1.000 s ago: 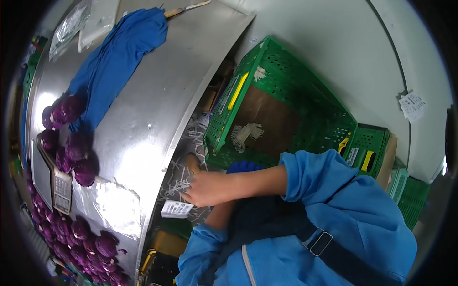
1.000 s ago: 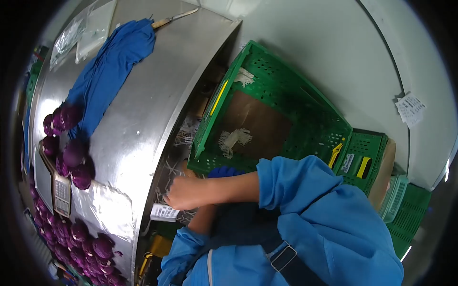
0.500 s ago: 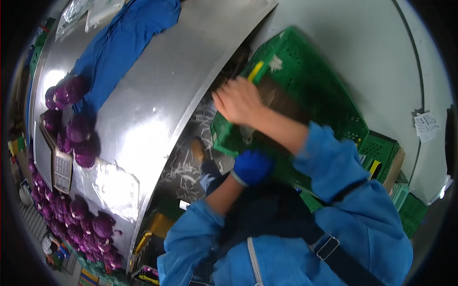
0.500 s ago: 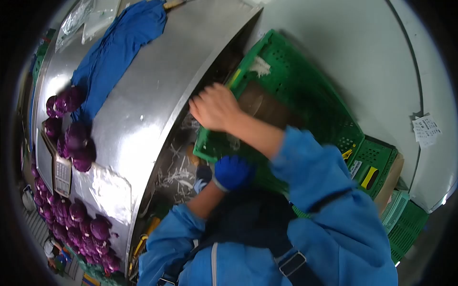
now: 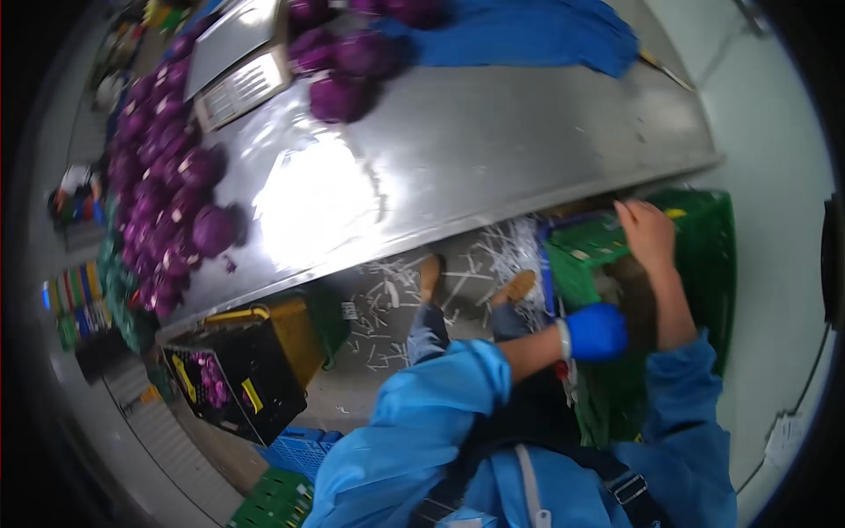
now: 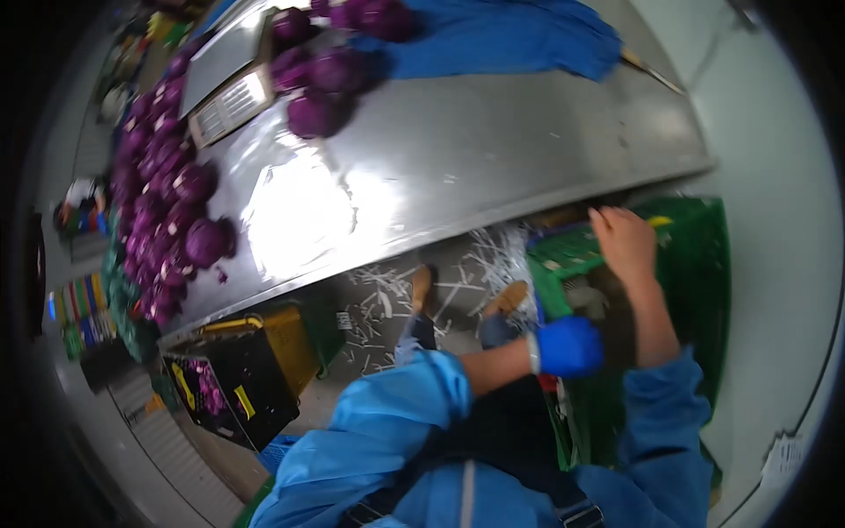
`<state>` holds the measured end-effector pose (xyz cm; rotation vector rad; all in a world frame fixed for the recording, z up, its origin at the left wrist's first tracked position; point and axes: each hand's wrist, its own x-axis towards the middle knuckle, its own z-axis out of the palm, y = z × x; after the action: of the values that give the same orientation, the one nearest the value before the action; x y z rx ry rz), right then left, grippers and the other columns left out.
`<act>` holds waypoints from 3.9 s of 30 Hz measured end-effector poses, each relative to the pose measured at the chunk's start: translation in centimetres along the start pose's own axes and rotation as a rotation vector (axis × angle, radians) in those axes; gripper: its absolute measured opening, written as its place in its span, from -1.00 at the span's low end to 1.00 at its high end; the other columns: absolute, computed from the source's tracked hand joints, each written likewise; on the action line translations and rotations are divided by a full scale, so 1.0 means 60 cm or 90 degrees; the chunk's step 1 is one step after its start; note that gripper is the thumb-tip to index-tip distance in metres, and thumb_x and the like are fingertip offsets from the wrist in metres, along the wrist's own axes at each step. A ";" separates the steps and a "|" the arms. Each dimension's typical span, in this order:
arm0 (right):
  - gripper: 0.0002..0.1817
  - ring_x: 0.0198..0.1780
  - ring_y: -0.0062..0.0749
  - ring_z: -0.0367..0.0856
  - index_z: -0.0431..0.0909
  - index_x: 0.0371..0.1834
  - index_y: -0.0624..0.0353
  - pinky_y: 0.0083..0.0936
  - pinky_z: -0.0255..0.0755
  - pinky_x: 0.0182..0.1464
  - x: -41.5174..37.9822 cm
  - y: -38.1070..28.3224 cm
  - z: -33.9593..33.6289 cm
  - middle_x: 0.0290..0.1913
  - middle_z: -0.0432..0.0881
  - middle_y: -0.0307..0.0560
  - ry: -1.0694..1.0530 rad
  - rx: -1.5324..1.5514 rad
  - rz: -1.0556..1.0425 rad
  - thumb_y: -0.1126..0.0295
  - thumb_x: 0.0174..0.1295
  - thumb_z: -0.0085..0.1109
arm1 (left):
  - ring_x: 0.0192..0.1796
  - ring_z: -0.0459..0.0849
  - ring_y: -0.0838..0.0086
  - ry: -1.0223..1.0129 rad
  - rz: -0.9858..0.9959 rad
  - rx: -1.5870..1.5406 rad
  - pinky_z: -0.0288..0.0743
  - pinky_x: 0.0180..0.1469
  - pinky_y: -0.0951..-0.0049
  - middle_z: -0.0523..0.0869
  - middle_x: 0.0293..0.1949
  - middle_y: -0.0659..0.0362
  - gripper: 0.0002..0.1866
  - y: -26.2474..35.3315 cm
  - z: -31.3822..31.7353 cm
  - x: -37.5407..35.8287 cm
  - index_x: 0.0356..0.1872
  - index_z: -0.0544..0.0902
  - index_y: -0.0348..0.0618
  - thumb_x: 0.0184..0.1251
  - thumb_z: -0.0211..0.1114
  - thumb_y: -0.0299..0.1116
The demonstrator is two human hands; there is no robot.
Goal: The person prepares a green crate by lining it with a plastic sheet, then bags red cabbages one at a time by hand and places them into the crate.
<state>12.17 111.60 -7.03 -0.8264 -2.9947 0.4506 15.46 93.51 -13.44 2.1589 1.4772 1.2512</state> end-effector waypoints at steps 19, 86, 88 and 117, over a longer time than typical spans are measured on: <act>-0.49 0.26 0.03 0.40 0.44 0.22 0.21 -0.21 0.31 0.28 -0.244 -0.705 0.453 0.25 0.45 0.12 -0.647 0.162 -0.581 0.15 0.30 0.16 | -0.08 0.65 0.03 0.251 -0.881 -0.151 0.51 -0.06 0.06 0.68 -0.11 -0.02 -0.63 0.108 -0.016 -0.825 -0.07 0.62 -0.07 0.26 0.18 -0.05; -0.77 -0.05 -0.15 0.66 0.66 -0.21 0.00 -0.26 0.50 0.05 0.764 -1.203 0.824 -0.13 0.70 -0.11 0.367 -0.002 -0.584 0.28 0.29 -0.03 | -0.35 0.53 0.24 0.309 -0.815 0.265 0.31 -0.34 0.23 0.55 -0.38 0.06 -0.79 -0.117 -0.127 -1.033 -0.26 0.55 -0.15 0.18 0.07 -0.28; -0.78 -0.05 -0.14 0.66 0.65 -0.22 0.02 -0.25 0.51 0.05 0.757 -1.197 0.827 -0.13 0.70 -0.10 0.354 0.013 -0.577 0.28 0.29 -0.03 | -0.35 0.54 0.23 0.334 -0.845 0.237 0.32 -0.33 0.22 0.55 -0.38 0.05 -0.78 -0.106 -0.128 -1.041 -0.24 0.55 -0.16 0.20 0.07 -0.28; -0.85 -0.29 0.02 0.70 0.35 -0.28 0.26 -0.18 0.63 -0.16 -0.189 -0.882 0.592 -0.31 0.64 0.21 -0.312 0.641 -0.527 0.55 0.42 -0.25 | 0.07 0.49 0.02 1.238 -0.314 -0.678 0.29 0.15 -0.02 0.40 0.13 -0.02 -0.33 -0.175 -0.014 -1.146 0.20 0.34 -0.14 0.20 0.16 0.12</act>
<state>-7.36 52.80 -25.71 0.6278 -2.4654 1.9688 -0.29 39.62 -54.52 -0.5208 0.8207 2.8673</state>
